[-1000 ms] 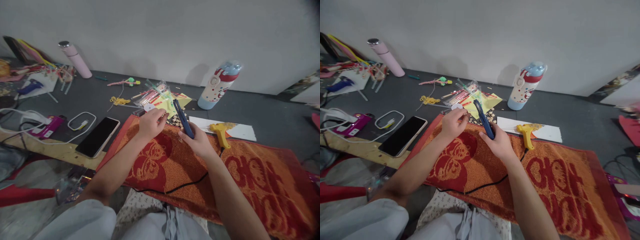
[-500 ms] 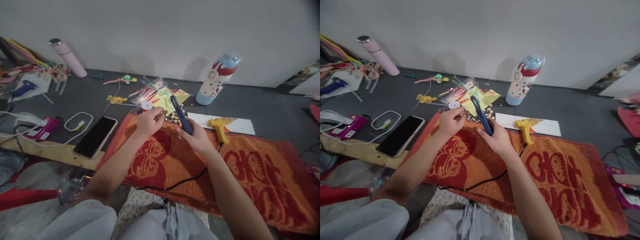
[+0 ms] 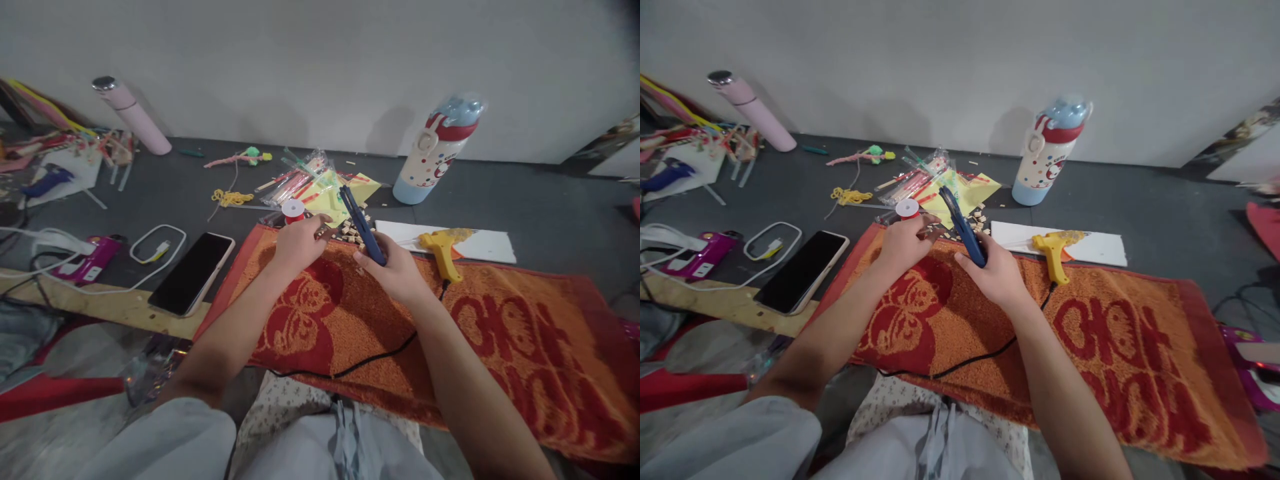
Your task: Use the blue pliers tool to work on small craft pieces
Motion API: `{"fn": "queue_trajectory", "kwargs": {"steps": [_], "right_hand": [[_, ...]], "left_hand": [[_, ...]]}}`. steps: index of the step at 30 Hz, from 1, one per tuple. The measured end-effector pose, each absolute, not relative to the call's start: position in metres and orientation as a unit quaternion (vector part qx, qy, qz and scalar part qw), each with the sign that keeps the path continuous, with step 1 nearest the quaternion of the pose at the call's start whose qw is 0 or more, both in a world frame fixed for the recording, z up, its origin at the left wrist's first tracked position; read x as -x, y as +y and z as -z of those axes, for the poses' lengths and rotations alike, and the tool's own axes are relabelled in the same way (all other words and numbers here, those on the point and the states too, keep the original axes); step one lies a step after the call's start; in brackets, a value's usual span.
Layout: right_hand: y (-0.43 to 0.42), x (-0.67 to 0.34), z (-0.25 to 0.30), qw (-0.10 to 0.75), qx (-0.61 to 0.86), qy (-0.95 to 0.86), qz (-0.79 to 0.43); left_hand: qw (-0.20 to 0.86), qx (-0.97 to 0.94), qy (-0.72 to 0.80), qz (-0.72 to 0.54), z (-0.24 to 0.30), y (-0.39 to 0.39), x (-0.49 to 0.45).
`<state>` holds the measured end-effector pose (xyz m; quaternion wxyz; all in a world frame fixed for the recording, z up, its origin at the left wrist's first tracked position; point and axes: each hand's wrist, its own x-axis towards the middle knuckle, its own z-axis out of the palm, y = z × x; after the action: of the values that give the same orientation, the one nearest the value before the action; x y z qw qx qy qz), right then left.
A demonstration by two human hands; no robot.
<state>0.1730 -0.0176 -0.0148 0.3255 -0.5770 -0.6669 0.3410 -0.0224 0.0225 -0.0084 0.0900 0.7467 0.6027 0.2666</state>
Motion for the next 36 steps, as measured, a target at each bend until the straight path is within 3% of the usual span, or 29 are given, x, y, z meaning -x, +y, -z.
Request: {"fn": "queue_trajectory", "kwargs": {"steps": [9, 16, 21, 36], "right_hand": [[-0.018, -0.173, 0.011, 0.312, 0.585, -0.667, -0.338], [-0.019, -0.171, 0.008, 0.283, 0.599, -0.692, -0.286], [-0.020, -0.169, 0.009, 0.270, 0.609, -0.709, -0.232], [-0.023, -0.165, 0.010, 0.250, 0.590, -0.741, -0.200]], "left_hand": [[0.094, -0.755, 0.627, -0.168, 0.006, 0.024, 0.022], [0.063, -0.769, 0.554, -0.313, 0.019, 0.031, 0.026], [0.050, -0.779, 0.516, -0.351, 0.019, 0.031, 0.028], [0.061, -0.787, 0.587, -0.183, 0.005, 0.019, 0.019]]}}
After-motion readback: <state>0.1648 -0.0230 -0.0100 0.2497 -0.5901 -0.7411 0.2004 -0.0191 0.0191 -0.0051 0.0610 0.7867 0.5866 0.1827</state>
